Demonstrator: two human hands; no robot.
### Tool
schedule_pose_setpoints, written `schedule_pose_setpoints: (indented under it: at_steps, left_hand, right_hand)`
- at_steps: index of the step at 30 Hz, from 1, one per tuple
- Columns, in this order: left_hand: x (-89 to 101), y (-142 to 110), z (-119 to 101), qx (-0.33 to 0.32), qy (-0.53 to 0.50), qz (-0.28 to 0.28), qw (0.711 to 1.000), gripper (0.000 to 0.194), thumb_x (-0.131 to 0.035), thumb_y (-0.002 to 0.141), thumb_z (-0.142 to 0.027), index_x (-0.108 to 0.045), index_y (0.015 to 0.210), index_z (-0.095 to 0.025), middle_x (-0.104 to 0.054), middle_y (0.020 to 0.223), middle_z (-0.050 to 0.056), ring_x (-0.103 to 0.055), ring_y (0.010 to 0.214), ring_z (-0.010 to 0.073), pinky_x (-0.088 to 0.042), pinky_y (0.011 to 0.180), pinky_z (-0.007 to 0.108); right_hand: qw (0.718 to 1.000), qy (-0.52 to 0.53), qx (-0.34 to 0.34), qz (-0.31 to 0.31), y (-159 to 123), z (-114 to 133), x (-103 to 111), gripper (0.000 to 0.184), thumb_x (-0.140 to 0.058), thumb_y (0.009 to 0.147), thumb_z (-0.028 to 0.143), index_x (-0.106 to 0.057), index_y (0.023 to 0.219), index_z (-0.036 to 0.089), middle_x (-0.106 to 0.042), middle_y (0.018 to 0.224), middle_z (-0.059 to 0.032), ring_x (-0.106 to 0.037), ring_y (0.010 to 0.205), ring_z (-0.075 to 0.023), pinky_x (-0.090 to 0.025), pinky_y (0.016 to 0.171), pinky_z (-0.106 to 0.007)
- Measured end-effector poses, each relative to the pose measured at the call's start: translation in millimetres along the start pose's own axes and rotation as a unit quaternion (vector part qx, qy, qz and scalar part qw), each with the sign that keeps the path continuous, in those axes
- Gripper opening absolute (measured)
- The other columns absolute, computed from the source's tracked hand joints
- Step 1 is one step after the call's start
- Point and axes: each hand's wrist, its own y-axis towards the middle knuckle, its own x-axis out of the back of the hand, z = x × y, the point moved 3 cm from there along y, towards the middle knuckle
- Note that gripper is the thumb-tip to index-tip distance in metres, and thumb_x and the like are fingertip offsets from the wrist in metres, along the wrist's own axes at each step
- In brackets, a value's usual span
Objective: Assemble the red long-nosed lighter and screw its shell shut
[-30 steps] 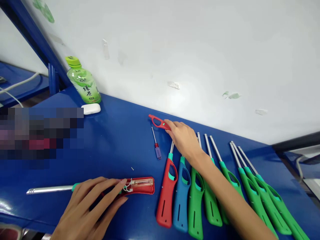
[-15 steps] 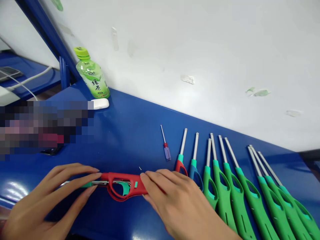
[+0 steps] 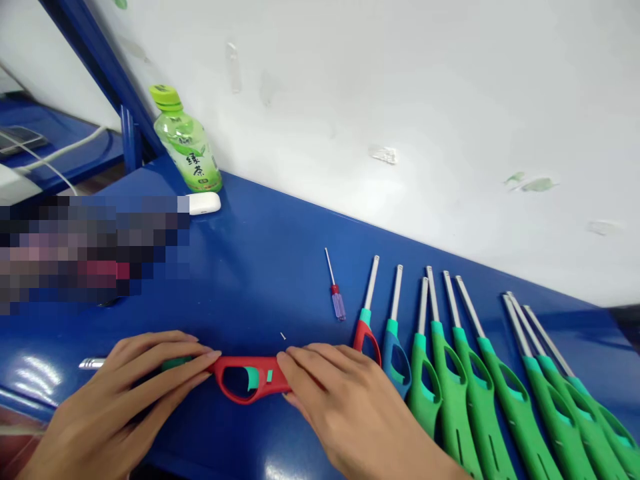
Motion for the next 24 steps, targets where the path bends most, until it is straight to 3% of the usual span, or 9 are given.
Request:
schedule_pose_setpoints:
  at_steps: [6, 13, 16, 19, 24]
  left_hand:
    - [-3.2, -5, 5, 0.002, 0.014, 0.023, 1.0, 0.024, -0.055, 0.107, -0.027, -0.066, 0.128, -0.028, -0.073, 0.119, -0.004, -0.059, 0.119, 0.0179, -0.04, 0.106, 0.035]
    - [-4.7, 0, 2, -0.005, 0.024, -0.003, 1.0, 0.028, -0.053, 0.103, -0.014, -0.071, 0.119, -0.028, -0.075, 0.11, -0.004, -0.062, 0.109, 0.0166, -0.043, 0.097, 0.034]
    - [-6.1, 1, 1, -0.013, 0.025, -0.003, 1.0, 0.027, -0.051, 0.104, -0.014, -0.07, 0.118, -0.028, -0.075, 0.109, -0.005, -0.061, 0.109, 0.0168, -0.043, 0.096, 0.034]
    - [-4.5, -5, 2, -0.004, 0.037, 0.005, 0.999, 0.029, -0.052, 0.106, -0.019, -0.069, 0.125, -0.032, -0.075, 0.117, -0.004, -0.06, 0.116, 0.0198, -0.043, 0.098, 0.037]
    - [6.4, -29, 11, 0.086, 0.099, -0.005, 0.991, 0.047, -0.059, 0.103, -0.033, -0.055, 0.15, -0.031, -0.069, 0.136, 0.005, -0.062, 0.121, 0.0261, -0.052, 0.102, 0.045]
  right_hand:
    - [1.0, -0.005, -0.002, 0.008, -2, 1, -5, 0.039, -0.036, 0.117, 0.025, -0.072, 0.13, 0.017, -0.08, 0.125, 0.0004, -0.077, 0.108, -0.0209, -0.066, 0.088, -0.037]
    - [0.999, -0.017, -0.035, -0.019, -12, 4, -16, 0.039, -0.038, 0.115, 0.021, -0.072, 0.134, 0.016, -0.08, 0.119, -0.0058, -0.077, 0.099, -0.0234, -0.067, 0.075, -0.036]
    - [0.999, -0.028, -0.034, -0.016, -15, 6, -18, 0.042, -0.035, 0.114, 0.017, -0.071, 0.136, 0.015, -0.079, 0.12, -0.0086, -0.076, 0.1, -0.0232, -0.067, 0.077, -0.034]
    - [0.999, -0.033, -0.029, -0.015, -16, 6, -18, 0.043, -0.034, 0.114, 0.019, -0.07, 0.136, 0.016, -0.079, 0.12, -0.0094, -0.077, 0.102, -0.0235, -0.068, 0.077, -0.035]
    - [0.997, -0.057, -0.032, -0.03, -17, 3, -16, 0.044, -0.032, 0.115, 0.024, -0.071, 0.135, 0.021, -0.08, 0.113, -0.0085, -0.079, 0.095, -0.0239, -0.068, 0.07, -0.035]
